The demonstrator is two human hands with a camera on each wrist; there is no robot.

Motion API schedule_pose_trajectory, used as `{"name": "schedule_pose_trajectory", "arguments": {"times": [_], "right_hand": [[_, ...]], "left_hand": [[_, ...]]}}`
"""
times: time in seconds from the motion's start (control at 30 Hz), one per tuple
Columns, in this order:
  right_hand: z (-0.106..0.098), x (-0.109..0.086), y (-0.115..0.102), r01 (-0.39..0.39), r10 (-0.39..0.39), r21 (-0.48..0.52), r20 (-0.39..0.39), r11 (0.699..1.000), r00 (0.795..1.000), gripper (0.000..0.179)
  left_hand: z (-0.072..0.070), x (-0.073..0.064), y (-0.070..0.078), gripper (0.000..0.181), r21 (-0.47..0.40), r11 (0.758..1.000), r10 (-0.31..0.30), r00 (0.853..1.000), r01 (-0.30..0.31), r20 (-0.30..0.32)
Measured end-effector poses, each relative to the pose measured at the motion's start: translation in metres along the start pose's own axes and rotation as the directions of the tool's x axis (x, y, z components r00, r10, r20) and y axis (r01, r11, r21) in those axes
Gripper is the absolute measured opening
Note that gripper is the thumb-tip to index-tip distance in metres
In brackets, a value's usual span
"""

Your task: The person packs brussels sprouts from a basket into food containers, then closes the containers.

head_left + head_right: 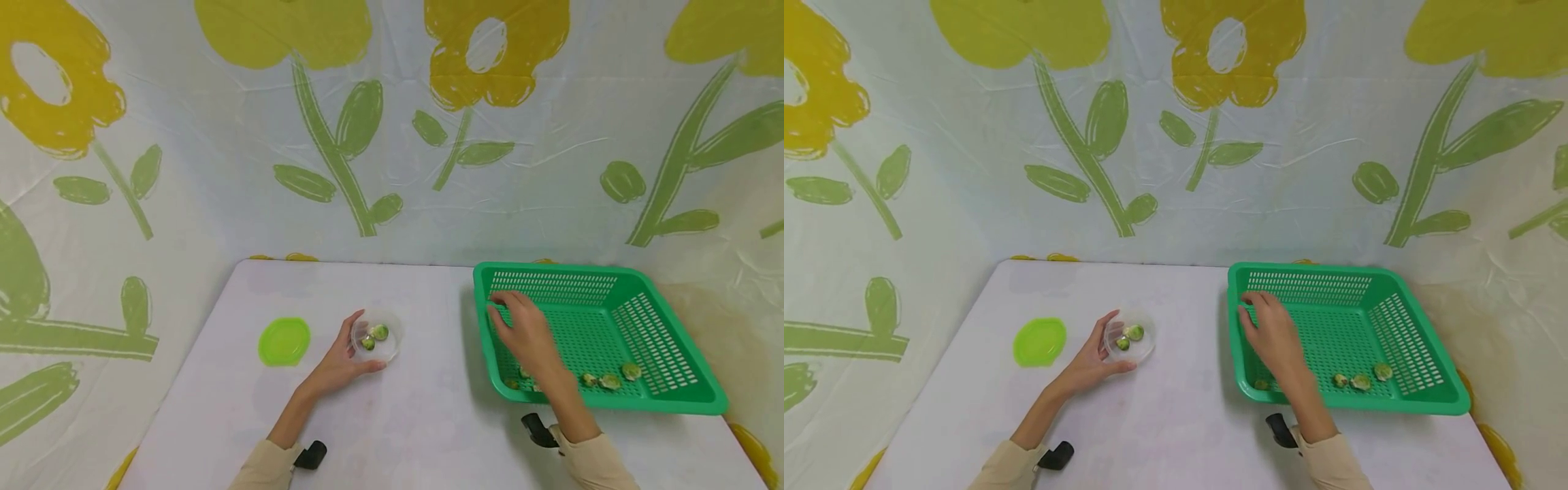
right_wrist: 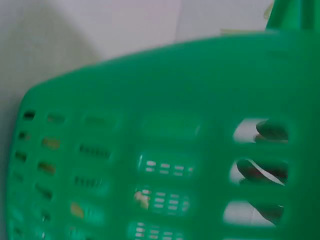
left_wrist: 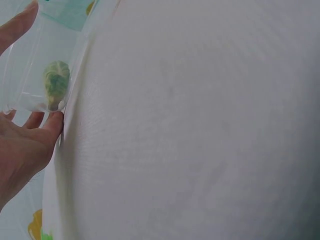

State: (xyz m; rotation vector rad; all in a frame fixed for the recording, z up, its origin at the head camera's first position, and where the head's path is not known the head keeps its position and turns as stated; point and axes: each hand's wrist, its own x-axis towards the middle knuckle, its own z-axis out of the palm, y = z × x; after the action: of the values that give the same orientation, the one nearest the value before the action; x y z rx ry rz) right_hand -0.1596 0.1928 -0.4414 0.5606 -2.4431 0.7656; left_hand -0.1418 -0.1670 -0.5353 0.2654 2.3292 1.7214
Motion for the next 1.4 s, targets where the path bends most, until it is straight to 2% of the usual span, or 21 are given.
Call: {"name": "schedule_pose_trajectory", "arguments": {"times": [0.63, 0.83, 0.9, 1.03, 1.4], "right_hand": [[-0.015, -0.028, 0.039, -0.064, 0.069, -0.083, 0.06, 0.994, 0.996, 0.023], [-0.02, -0.033, 0.047, -0.09, 0.103, -0.112, 0.114, 0.99, 0.988, 0.022], [-0.023, -0.033, 0.048, -0.113, 0.13, -0.119, 0.15, 0.986, 0.98, 0.022], [-0.028, -0.034, 0.05, -0.165, 0.195, -0.141, 0.238, 0.976, 0.951, 0.024], [-0.031, -0.036, 0.058, -0.215, 0.277, -0.193, 0.407, 0.957, 0.87, 0.028]], "left_hand": [[0.001, 0.0, -0.003, 0.114, -0.008, 1.0, 0.006, 1.0, -0.006, 0.0], [0.0, 0.0, -0.002, 0.114, -0.036, 0.999, 0.016, 1.0, -0.016, 0.008], [0.0, 0.0, -0.002, 0.113, -0.046, 0.999, 0.024, 1.0, -0.023, 0.008], [-0.001, 0.0, -0.002, 0.113, -0.04, 0.999, 0.024, 1.0, -0.024, 0.009], [-0.001, 0.0, -0.003, 0.113, -0.034, 0.999, 0.008, 1.0, -0.007, 0.01]]}}
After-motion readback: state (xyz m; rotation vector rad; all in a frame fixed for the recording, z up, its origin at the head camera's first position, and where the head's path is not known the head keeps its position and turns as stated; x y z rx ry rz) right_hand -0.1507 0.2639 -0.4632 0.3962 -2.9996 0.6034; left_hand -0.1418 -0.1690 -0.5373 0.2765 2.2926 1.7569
